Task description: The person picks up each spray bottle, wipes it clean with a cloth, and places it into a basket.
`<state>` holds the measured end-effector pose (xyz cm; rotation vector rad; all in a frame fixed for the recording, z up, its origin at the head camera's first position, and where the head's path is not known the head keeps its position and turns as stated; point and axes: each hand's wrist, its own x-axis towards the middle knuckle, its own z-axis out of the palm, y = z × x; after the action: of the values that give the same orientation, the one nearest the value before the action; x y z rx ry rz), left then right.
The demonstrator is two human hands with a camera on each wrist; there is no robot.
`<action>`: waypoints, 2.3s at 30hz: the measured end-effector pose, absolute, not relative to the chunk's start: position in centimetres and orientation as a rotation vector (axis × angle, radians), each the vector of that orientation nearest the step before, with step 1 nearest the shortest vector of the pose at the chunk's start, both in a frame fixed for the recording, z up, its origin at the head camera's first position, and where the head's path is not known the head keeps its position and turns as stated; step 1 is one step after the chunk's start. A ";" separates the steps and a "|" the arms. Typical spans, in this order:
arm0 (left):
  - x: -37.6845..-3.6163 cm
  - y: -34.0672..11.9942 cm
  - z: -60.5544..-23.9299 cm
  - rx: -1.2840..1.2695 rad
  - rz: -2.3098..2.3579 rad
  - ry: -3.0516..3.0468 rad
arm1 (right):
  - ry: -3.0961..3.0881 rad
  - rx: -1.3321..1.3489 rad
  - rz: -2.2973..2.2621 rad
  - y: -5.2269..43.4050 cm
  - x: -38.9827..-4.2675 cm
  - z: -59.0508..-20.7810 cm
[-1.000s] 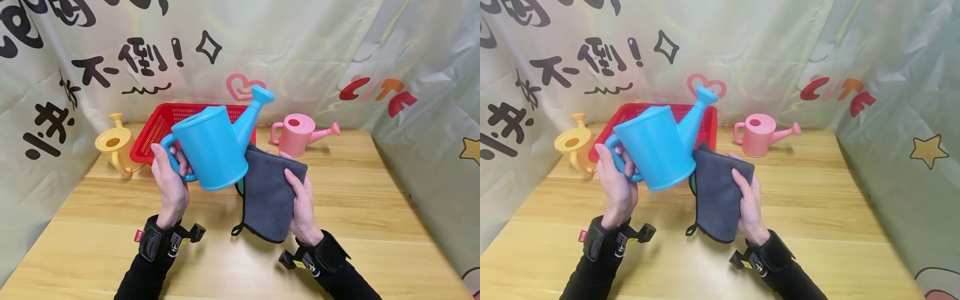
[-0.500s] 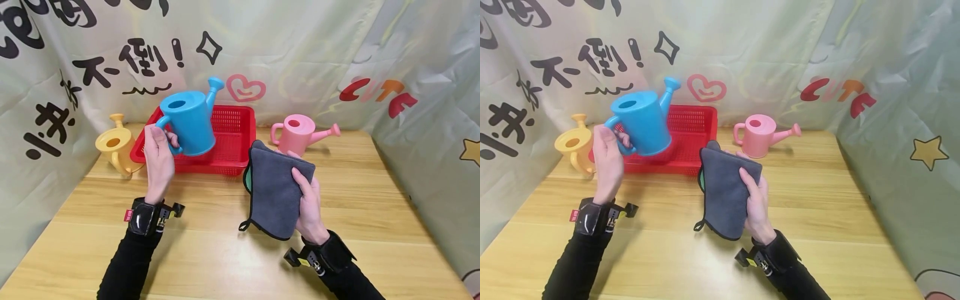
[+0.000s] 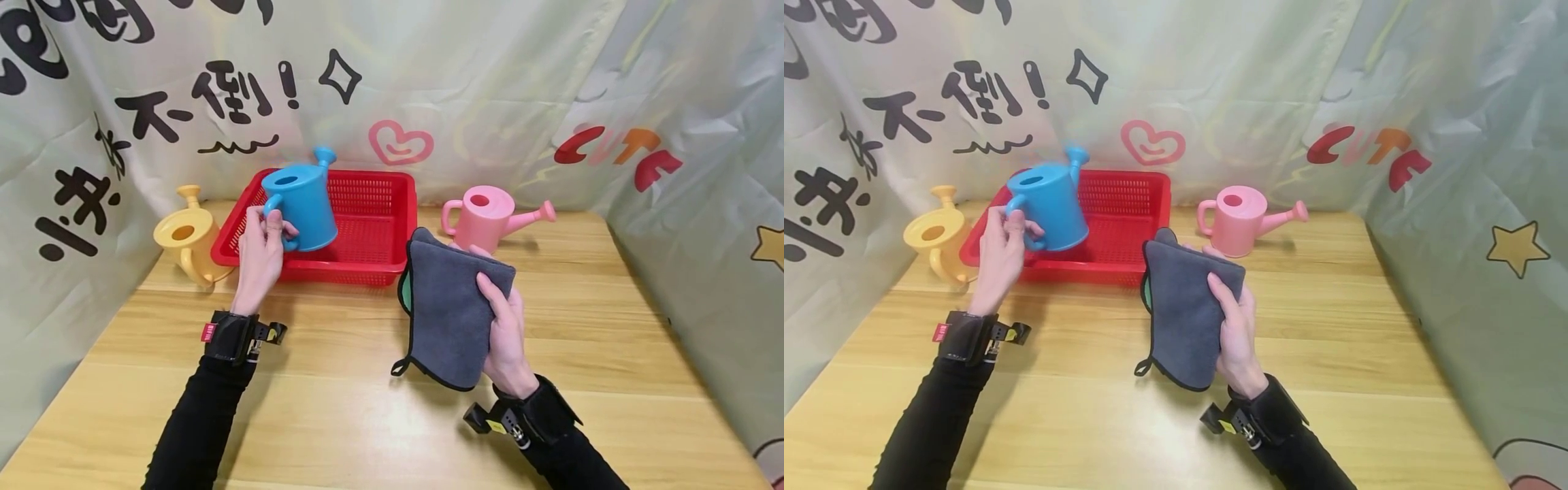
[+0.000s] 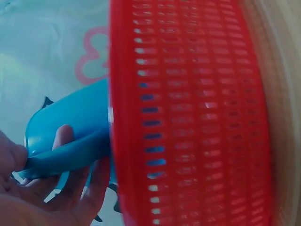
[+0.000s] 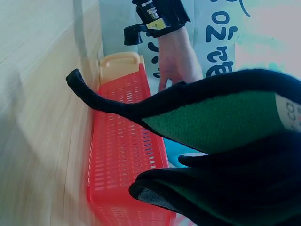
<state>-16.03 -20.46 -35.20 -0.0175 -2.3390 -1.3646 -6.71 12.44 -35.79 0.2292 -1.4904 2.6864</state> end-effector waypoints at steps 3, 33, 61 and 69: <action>-16.5 -20.7 -35.8 -0.027 -1.296 -2.397 | -1.491 0.226 2.681 12.5 -6.7 -35.7; -18.1 -21.3 -37.4 0.068 -0.841 -2.691 | -1.472 0.231 2.683 12.7 -6.7 -35.6; -16.7 -24.4 -36.6 0.191 -0.687 -2.686 | -1.474 0.235 2.698 12.8 -6.7 -35.8; -15.8 -25.6 -36.8 0.137 -0.660 -2.400 | -1.440 0.238 2.724 12.8 -6.7 -35.9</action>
<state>-15.80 -25.56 -36.84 0.1368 -2.4000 -0.6600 -6.68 12.80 -35.86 0.2378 -1.4399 2.7242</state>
